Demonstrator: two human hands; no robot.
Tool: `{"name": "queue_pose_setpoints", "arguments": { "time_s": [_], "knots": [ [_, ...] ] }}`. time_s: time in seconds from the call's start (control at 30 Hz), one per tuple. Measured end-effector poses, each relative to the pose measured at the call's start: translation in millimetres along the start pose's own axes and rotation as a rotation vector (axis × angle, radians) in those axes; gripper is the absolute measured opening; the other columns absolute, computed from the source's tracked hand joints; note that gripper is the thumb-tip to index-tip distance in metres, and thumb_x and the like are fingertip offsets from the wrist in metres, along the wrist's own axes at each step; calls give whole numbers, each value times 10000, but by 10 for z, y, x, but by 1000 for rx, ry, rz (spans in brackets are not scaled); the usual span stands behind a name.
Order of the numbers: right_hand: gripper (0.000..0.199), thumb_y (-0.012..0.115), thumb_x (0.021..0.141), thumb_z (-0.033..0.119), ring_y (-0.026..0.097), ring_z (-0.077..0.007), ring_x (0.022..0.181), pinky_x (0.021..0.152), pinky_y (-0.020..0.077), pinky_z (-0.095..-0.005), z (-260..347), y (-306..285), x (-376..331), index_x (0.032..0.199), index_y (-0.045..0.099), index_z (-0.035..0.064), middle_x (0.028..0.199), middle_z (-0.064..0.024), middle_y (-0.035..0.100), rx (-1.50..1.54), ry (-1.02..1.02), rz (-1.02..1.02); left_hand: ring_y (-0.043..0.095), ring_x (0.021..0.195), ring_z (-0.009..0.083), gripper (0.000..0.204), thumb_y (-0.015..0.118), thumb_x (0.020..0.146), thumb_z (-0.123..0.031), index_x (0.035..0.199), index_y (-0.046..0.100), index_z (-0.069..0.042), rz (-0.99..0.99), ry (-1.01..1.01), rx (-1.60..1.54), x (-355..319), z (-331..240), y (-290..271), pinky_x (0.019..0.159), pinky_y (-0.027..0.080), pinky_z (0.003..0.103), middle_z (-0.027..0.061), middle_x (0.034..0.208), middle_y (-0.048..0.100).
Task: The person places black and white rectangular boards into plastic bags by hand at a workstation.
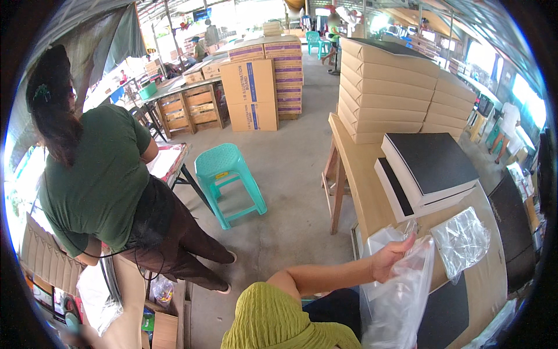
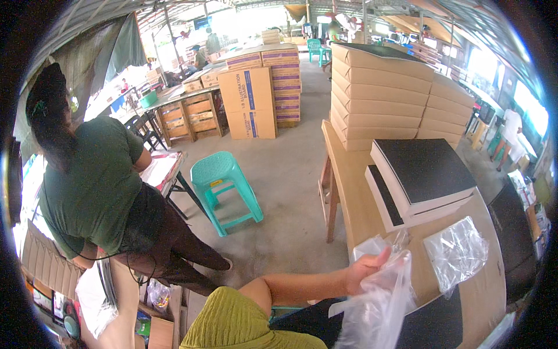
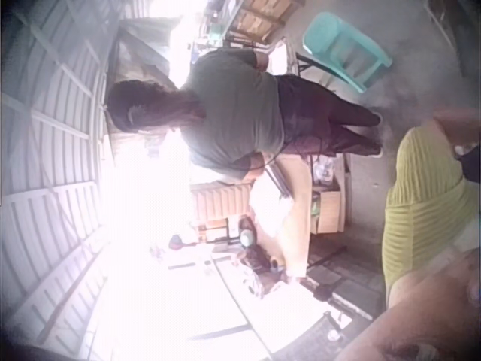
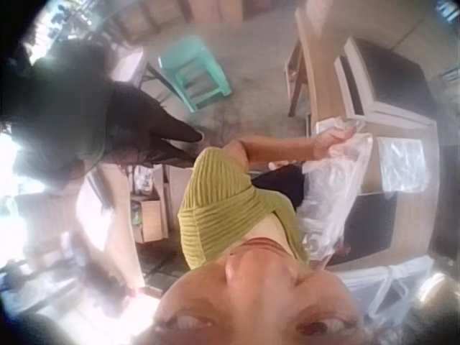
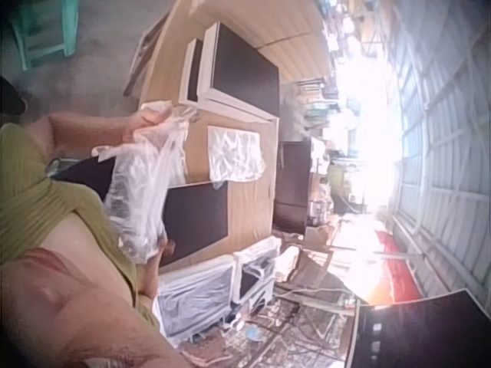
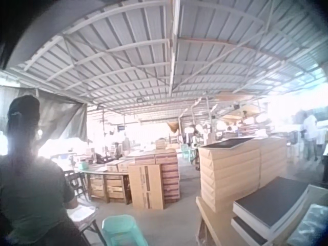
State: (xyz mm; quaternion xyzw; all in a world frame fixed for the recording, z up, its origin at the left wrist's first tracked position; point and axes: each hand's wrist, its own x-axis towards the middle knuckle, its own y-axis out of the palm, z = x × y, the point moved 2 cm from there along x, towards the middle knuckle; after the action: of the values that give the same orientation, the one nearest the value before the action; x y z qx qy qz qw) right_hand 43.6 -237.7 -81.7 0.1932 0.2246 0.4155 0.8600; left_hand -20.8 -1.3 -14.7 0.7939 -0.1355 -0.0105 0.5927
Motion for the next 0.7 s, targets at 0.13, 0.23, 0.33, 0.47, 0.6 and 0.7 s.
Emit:
{"name": "queue_pose_setpoints", "arguments": {
  "time_s": [0.13,0.23,0.33,0.47,0.6,0.7],
  "knots": [
    [379,767,684,142,612,-294,812,689,502,-417,-160,78,-98,968,581,-26,970,-175,602,42,11,-20,619,755,154,303,621,916,-307,1018,610,-22,194,-483,757,-160,269,-355,679,524,337,54,921,655],
    [394,774,667,129,615,-311,828,695,508,-435,-201,15,-254,974,581,-25,988,-192,603,92,-38,-64,586,663,140,262,613,910,-286,1032,627,-55,558,-517,753,-151,530,-447,595,490,311,35,889,646],
    [411,782,649,116,618,-328,844,701,513,-453,-219,-143,-519,979,581,-25,1007,-208,603,172,-144,-113,574,637,149,369,552,925,-425,1043,623,-83,442,190,415,182,265,-472,534,471,332,44,846,618],
    [435,793,626,99,622,-351,864,710,520,-477,-390,-331,-882,986,580,-23,1031,-230,604,332,-315,-119,515,569,167,582,368,912,-657,1180,578,-186,771,-119,-466,374,303,-716,475,426,309,74,854,600],
    [462,803,603,81,626,-374,885,718,527,-501,-541,-539,-1293,994,580,-22,1056,-252,604,462,-532,-59,507,555,143,750,395,844,-743,1340,472,-186,560,-76,-345,243,260,-784,454,383,267,71,801,597],
    [482,811,585,68,629,-392,901,724,532,-519,-454,-579,-1571,999,580,-22,1074,-268,604,474,-661,-153,500,522,109,774,509,781,-748,1194,565,-96,359,-180,-55,224,247,-821,451,369,254,40,702,575]
  ]
}}
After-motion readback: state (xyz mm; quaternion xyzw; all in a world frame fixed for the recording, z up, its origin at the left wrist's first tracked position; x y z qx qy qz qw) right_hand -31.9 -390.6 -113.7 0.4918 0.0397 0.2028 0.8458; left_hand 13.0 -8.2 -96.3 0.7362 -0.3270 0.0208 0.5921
